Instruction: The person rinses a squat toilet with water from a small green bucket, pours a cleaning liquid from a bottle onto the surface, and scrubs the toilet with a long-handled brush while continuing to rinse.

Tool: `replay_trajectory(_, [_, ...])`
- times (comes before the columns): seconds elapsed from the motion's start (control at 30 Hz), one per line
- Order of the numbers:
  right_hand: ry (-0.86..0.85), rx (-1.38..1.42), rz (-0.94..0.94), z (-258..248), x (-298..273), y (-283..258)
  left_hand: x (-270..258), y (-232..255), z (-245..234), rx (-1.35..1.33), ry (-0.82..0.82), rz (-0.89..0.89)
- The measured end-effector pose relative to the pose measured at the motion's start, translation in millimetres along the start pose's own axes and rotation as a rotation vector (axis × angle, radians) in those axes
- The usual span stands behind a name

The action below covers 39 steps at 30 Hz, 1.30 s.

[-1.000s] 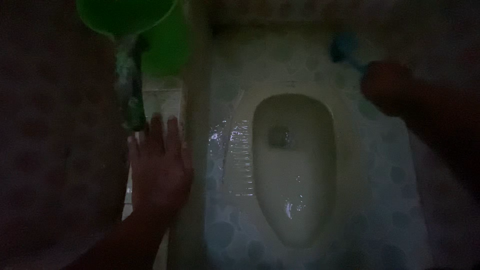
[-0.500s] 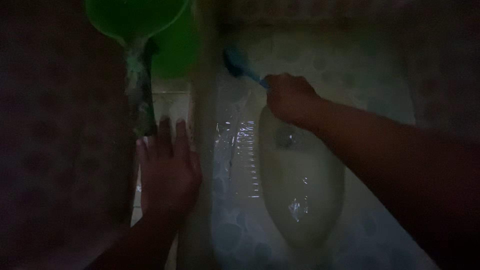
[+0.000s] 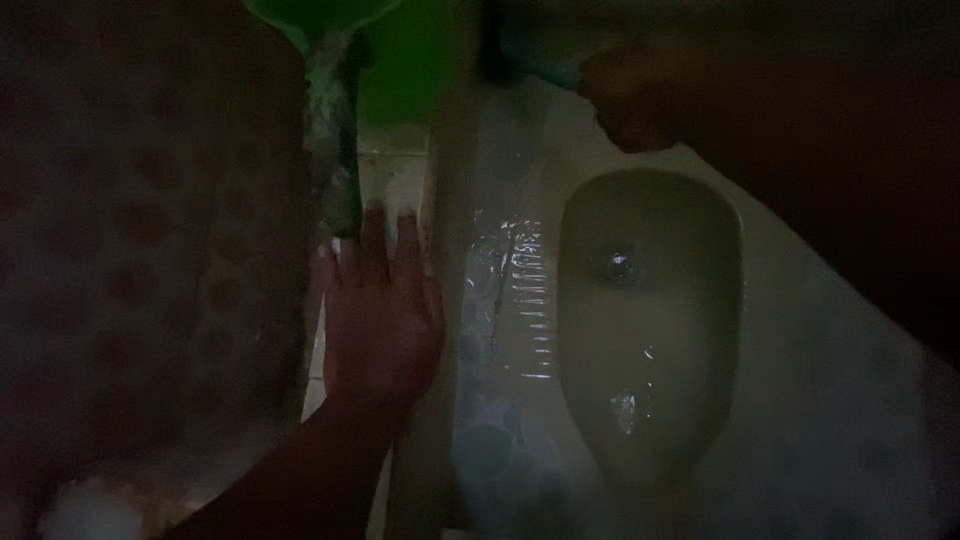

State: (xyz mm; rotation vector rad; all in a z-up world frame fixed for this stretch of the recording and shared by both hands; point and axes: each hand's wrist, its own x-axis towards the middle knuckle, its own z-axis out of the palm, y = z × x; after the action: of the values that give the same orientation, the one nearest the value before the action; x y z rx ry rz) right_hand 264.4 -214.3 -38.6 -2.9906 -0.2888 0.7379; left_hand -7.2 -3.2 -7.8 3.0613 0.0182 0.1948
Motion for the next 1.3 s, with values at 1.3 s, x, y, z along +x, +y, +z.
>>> replay_trajectory(1.3, [-0.153,0.232,0.114,19,-223,38,6,-2,-9,-0.089,-0.072,0.023])
